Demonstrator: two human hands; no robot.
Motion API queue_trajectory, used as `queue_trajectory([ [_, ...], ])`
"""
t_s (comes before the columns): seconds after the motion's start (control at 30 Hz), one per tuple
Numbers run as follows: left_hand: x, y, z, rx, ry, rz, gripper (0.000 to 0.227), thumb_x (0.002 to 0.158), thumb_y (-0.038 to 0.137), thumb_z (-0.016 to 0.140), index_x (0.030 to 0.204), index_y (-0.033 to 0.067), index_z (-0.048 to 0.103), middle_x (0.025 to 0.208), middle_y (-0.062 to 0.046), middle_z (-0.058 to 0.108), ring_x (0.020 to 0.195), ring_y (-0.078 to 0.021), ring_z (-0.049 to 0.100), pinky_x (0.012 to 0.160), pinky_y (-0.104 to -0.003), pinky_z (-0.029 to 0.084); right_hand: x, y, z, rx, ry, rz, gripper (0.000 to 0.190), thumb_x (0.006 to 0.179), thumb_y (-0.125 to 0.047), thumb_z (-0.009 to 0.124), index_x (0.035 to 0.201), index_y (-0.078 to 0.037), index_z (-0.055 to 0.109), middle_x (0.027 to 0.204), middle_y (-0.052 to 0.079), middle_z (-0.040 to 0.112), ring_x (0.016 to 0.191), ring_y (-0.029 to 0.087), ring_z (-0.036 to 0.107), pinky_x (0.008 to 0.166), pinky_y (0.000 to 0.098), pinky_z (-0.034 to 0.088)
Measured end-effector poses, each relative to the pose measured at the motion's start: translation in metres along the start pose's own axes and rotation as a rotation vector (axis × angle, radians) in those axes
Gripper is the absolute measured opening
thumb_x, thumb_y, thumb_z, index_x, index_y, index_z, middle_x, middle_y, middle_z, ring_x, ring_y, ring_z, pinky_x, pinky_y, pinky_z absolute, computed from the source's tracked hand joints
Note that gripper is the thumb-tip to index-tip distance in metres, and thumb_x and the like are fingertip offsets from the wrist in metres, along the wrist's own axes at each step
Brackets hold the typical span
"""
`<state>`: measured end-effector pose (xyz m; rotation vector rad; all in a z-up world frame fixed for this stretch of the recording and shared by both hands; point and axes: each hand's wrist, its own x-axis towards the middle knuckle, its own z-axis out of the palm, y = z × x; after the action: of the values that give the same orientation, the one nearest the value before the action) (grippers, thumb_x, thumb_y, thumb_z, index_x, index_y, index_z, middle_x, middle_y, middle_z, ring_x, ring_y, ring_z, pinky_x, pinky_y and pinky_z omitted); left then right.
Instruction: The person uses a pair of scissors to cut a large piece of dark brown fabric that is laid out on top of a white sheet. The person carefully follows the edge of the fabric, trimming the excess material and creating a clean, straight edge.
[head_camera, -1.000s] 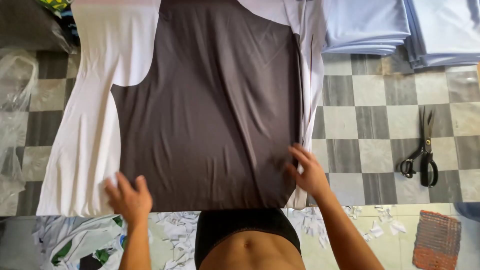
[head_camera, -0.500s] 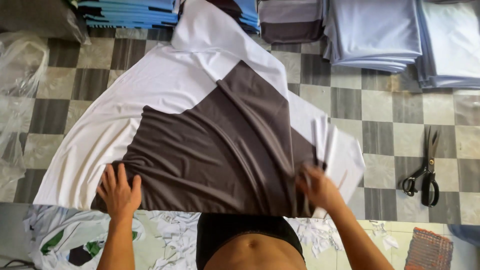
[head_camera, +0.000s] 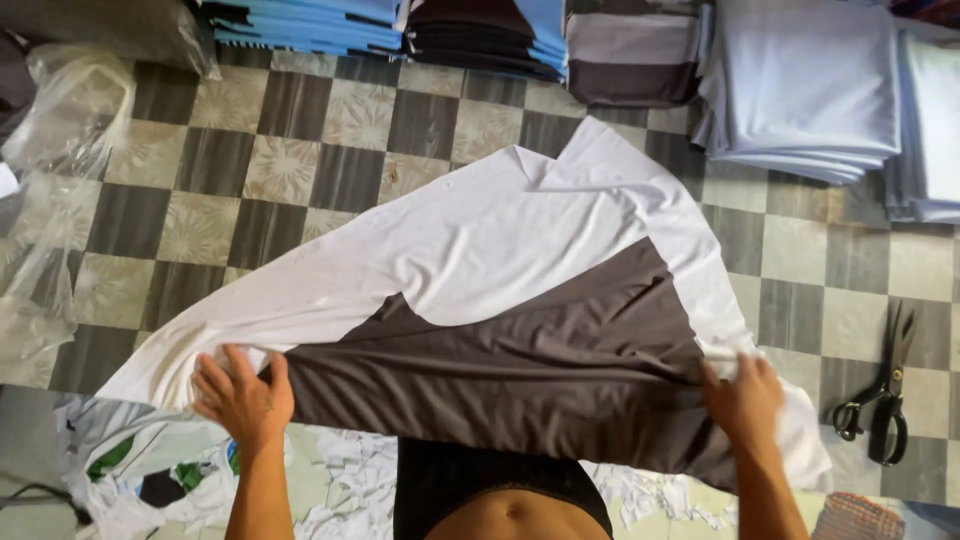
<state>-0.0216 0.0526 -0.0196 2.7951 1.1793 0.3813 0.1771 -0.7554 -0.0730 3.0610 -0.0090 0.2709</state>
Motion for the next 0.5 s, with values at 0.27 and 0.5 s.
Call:
queue_trajectory([
  [0.27, 0.079, -0.019, 0.034, 0.135, 0.099, 0.287, 0.082, 0.1, 0.052, 0.081, 0.17, 0.0122, 0.066, 0.176, -0.027, 0.055, 0.164, -0.0506, 0.049, 0.121, -0.077, 0.043, 0.168, -0.278, -0.022, 0.504, 0.131, -0.405, 0.078, 0.099, -0.044, 0.085, 0.167, -0.012, 0.065, 0.163, 0.033, 0.058, 0.149, 0.057, 0.059, 0.121, 0.0668, 0.048],
  [0.5, 0.251, -0.018, 0.093, 0.081, 0.164, 0.565, 0.084, 0.097, 0.07, 0.077, 0.163, 0.0171, 0.075, 0.178, -0.016, 0.06, 0.166, -0.0399, 0.049, 0.132, -0.063, 0.036, 0.214, -0.292, -0.028, 0.285, -0.072, -0.074, 0.079, 0.115, -0.05, 0.072, 0.182, -0.014, 0.049, 0.181, 0.037, 0.04, 0.164, 0.063, 0.036, 0.124, 0.0854, 0.036],
])
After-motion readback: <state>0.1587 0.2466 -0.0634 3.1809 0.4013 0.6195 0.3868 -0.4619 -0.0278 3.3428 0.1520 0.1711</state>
